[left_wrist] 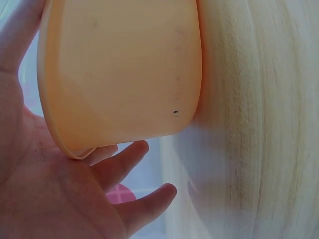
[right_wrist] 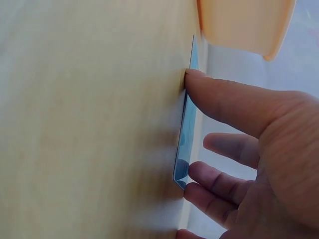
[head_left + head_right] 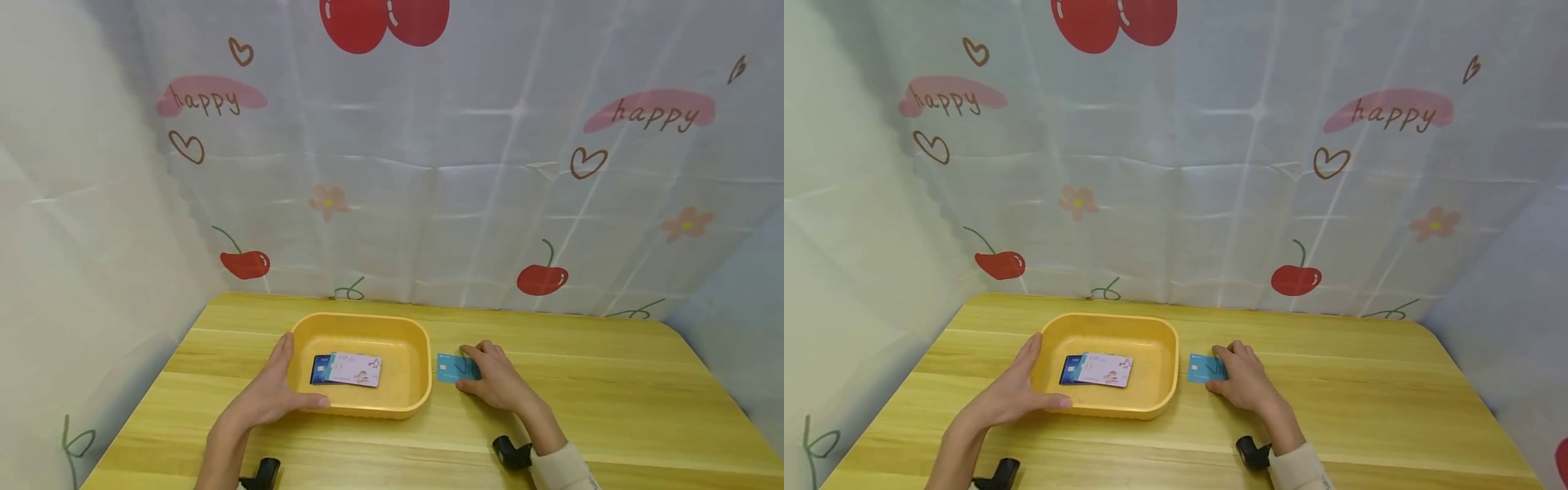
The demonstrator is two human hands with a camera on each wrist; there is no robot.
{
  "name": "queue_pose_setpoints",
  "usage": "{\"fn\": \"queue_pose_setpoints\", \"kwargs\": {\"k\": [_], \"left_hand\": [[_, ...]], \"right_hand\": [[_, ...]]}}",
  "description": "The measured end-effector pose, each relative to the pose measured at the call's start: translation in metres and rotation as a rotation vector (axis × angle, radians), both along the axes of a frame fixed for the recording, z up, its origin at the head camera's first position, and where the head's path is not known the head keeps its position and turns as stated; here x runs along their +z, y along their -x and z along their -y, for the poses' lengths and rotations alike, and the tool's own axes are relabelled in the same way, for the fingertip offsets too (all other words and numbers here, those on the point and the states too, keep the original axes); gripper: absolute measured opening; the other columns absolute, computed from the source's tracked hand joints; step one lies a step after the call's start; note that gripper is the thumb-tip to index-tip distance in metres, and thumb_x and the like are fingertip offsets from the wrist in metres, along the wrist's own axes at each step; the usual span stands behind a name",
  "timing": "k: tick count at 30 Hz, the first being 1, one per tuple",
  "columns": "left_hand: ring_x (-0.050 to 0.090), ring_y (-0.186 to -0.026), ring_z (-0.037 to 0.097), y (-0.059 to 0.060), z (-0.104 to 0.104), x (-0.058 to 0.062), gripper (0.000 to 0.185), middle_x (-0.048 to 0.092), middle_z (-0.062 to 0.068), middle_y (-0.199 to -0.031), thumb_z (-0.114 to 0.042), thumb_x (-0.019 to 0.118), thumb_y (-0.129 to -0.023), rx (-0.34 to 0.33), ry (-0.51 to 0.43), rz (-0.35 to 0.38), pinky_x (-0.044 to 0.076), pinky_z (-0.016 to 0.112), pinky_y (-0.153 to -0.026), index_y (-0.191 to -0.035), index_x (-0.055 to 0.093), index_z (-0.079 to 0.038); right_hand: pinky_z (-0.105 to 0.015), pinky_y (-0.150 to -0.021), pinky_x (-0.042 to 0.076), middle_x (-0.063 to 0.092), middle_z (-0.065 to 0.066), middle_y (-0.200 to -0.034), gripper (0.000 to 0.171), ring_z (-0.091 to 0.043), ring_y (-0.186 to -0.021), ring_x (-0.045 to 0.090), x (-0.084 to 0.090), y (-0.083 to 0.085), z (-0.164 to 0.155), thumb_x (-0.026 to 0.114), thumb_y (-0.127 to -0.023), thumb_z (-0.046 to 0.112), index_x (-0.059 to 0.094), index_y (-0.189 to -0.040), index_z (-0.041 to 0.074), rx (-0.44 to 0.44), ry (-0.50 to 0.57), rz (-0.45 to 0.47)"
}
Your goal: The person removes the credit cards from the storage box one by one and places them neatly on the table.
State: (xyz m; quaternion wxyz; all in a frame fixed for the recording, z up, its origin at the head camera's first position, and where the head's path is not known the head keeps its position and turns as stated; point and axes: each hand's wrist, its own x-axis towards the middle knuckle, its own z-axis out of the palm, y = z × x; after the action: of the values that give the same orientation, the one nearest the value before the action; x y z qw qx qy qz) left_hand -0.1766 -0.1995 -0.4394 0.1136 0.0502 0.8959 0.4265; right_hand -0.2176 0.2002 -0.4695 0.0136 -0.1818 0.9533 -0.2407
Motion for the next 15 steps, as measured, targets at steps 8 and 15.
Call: {"fn": "queue_pose_setpoints", "kwargs": {"k": [8, 15], "left_hand": [[0.003, -0.146, 0.044, -0.0013, -0.0006, 0.0002, 0.139, -0.009, 0.025, -0.161, -0.046, 0.089, -0.068, 0.006, 0.002, 0.004, 0.009, 0.059, -0.114, -0.154, -0.009, 0.005], [0.003, -0.146, 0.044, -0.0006, -0.0002, 0.0002, 0.139, -0.010, 0.025, -0.161, -0.046, 0.088, -0.069, 0.000, -0.003, 0.002, 0.008, 0.059, -0.114, -0.154, -0.009, 0.005]], "right_hand": [[-0.046, -0.087, 0.044, 0.053, -0.011, -0.113, 0.067, -0.026, -0.101, 0.046, 0.0016, -0.0014, -0.0015, 0.080, -0.084, 0.029, 0.054, -0.137, -0.003, 0.001, 0.042, 0.050], [-0.055, -0.093, 0.045, 0.060, -0.018, -0.118, 0.070, -0.035, -0.110, 0.054, 0.0070, 0.0007, -0.0038, 0.079, -0.085, 0.031, 0.051, -0.139, -0.005, -0.025, 0.195, 0.047]]}}
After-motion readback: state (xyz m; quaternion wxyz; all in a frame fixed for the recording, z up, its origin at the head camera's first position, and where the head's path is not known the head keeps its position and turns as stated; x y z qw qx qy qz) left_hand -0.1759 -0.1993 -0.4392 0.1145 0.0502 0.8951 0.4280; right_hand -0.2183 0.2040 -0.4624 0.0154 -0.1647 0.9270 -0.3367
